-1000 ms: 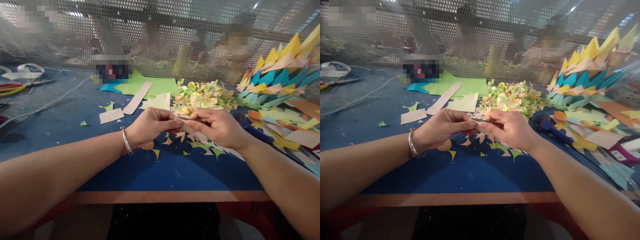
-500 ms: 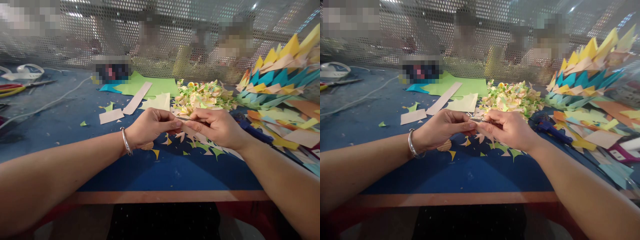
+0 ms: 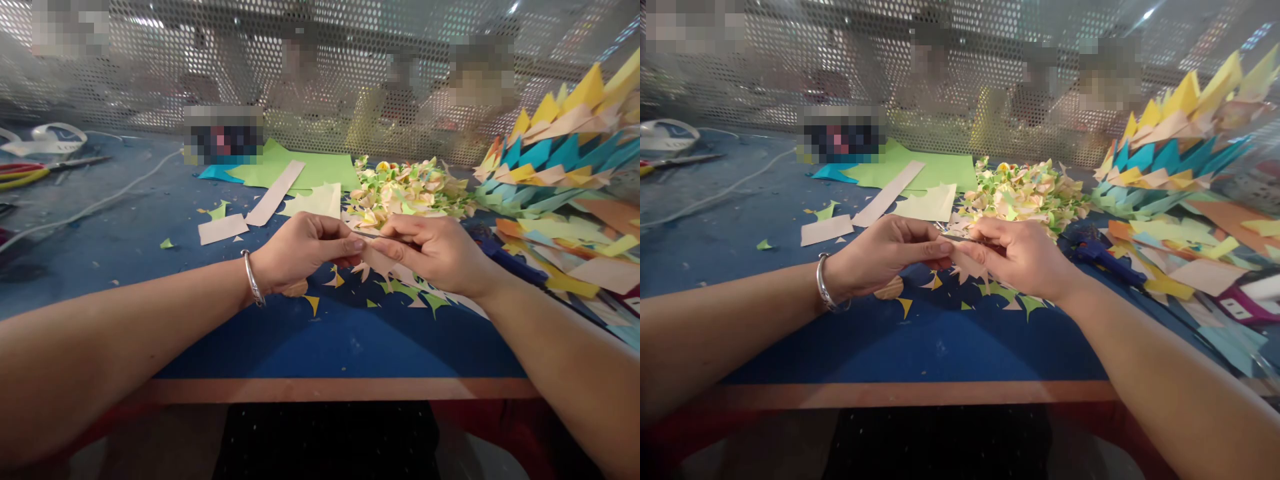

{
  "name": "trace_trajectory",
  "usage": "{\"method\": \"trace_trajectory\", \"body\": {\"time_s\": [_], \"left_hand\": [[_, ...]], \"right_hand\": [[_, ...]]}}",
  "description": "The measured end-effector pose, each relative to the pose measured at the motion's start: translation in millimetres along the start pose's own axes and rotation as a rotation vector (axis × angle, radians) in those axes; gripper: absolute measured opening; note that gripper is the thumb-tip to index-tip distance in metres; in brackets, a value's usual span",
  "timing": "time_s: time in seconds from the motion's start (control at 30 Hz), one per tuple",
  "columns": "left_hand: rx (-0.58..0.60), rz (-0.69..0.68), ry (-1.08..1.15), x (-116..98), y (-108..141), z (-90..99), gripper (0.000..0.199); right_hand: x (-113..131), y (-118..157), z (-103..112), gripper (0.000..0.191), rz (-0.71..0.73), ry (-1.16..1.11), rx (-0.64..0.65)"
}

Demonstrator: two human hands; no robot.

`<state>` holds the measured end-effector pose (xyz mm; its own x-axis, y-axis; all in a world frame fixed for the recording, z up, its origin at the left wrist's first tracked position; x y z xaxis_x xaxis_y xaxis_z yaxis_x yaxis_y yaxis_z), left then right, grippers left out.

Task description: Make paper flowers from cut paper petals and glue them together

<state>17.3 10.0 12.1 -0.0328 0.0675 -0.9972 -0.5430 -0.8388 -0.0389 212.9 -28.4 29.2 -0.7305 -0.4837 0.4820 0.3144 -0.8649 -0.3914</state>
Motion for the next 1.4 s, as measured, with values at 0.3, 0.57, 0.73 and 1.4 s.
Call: {"method": "trace_trajectory", "body": {"time_s": [0.3, 0.57, 0.73, 1.4], "left_hand": [[-0.007, -0.020, -0.102, -2.9, 0.7, 2.6, 0.022], [0.002, -0.006, -0.127, -3.8, 0.5, 3.9, 0.025], [-0.007, -0.024, -0.185, -8.5, 1.5, 7.3, 0.027], [-0.346, -0.377, -0.526, -12.6, -3.6, 20.6, 0.018]], "right_hand": [[0.6, -0.7, -1.7, 0.033, 0.001, -0.018, -0.024], [1.1, -1.0, -1.3, 0.033, -0.008, -0.020, -0.019], [0.3, -1.3, -0.6, 0.035, 0.007, 0.010, -0.042], [-3.1, -1.6, -3.9, 0.041, 0.105, 0.204, -0.075]]}}
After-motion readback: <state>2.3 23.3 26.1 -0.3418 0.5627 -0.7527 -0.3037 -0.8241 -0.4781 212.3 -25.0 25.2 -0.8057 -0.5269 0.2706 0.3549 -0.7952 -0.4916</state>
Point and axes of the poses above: each hand's wrist, its own y-axis away from the middle knuckle, its own z-axis out of the back of the hand, x = y × z, the point moved 2 cm from there along -y, towards the middle knuckle, and after that the axes turned 6 degrees about -x, right-handed, at the moved point
